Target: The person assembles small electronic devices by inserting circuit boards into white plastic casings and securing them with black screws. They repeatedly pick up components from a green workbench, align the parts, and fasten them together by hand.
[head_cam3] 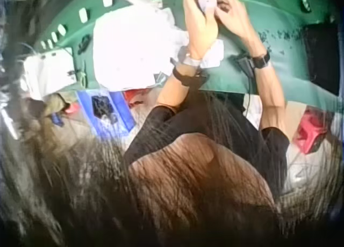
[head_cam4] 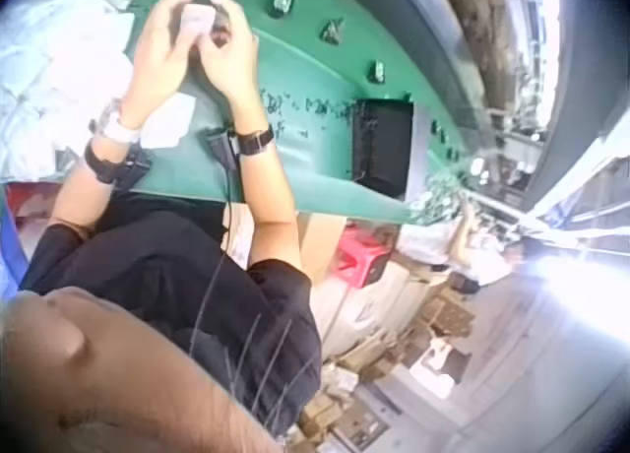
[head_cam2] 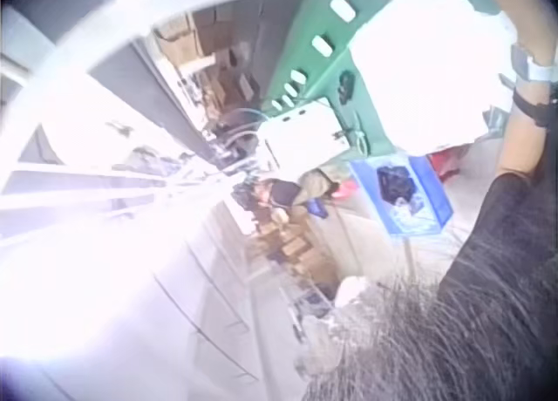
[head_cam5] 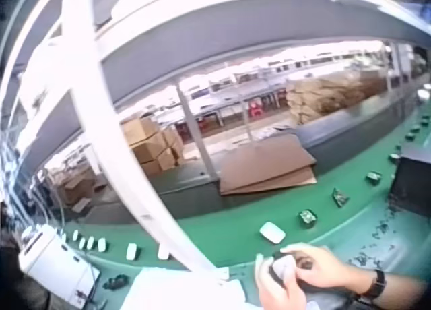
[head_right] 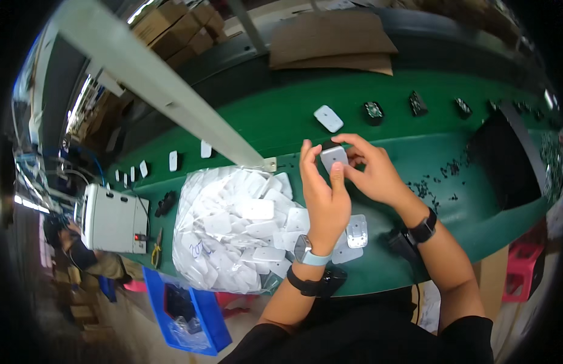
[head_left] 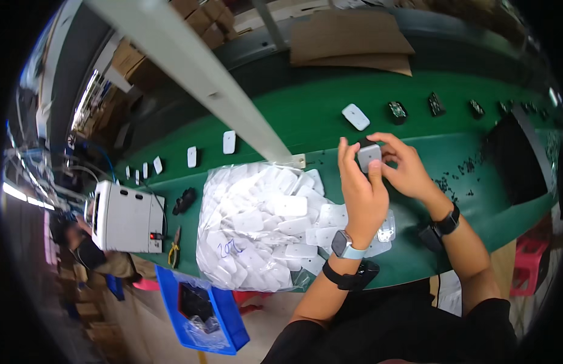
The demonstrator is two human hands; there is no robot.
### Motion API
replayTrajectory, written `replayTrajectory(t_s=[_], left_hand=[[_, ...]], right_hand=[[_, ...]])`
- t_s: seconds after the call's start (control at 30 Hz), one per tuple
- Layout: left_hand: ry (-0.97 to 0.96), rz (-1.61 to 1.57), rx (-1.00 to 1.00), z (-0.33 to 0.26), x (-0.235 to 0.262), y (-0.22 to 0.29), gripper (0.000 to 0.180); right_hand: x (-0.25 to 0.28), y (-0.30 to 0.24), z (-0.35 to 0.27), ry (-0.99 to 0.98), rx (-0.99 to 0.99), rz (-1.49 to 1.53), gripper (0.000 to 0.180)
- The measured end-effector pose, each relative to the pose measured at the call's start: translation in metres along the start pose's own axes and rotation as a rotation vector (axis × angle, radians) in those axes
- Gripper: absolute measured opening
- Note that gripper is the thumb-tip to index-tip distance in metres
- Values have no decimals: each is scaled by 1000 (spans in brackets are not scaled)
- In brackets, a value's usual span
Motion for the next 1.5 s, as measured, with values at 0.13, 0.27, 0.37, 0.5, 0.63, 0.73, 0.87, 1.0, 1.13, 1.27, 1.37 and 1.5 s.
replayTrajectory(t_s=[0.13,0.27,0.37,0.5,0.63,0.73,0.87,1.0,1.13,1.27,1.37,1.5], left_hand=[[-24,180,-140,-1,36,58,34],[-171,422,-41,-15,80,50,27],[-212,597,107,-27,123,21,27],[-172,698,152,-41,162,1,28],[-304,824,39,-31,144,7,36],[-317,993,-10,-23,139,-1,42],[-364,988,75,-22,130,-13,39],[-363,1000,41,-22,129,3,27],[-318,762,-9,-12,106,43,21],[-311,309,-103,6,59,52,20],[-296,-400,154,11,11,10,18],[-237,-805,331,12,-30,-17,15]], right_hand=[[-24,24,81,-182,-215,-233,51],[-59,40,137,-229,-243,-568,52],[-78,43,147,-184,-12,-862,39],[-81,51,159,-207,-229,-997,21],[-69,42,154,-134,-155,-1024,31],[-58,-4,132,-47,-10,-823,28],[-8,-55,63,-124,39,-491,15],[42,-43,-5,-338,-22,-348,8],[51,-8,-65,-502,-14,-318,7],[15,0,-98,-688,64,-391,7],[3,-1,-111,-712,120,-459,6],[2,-6,-113,-767,131,-556,7]])
Point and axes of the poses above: each hand's wrist, its own z-axis towards the middle knuckle, its own x-axis out of the back of the hand, y = z × x, the point moved 8 cm from there along z, towards the middle knuckle, and after that the axes turned 9 degrees about -y, right-handed, at the moved point
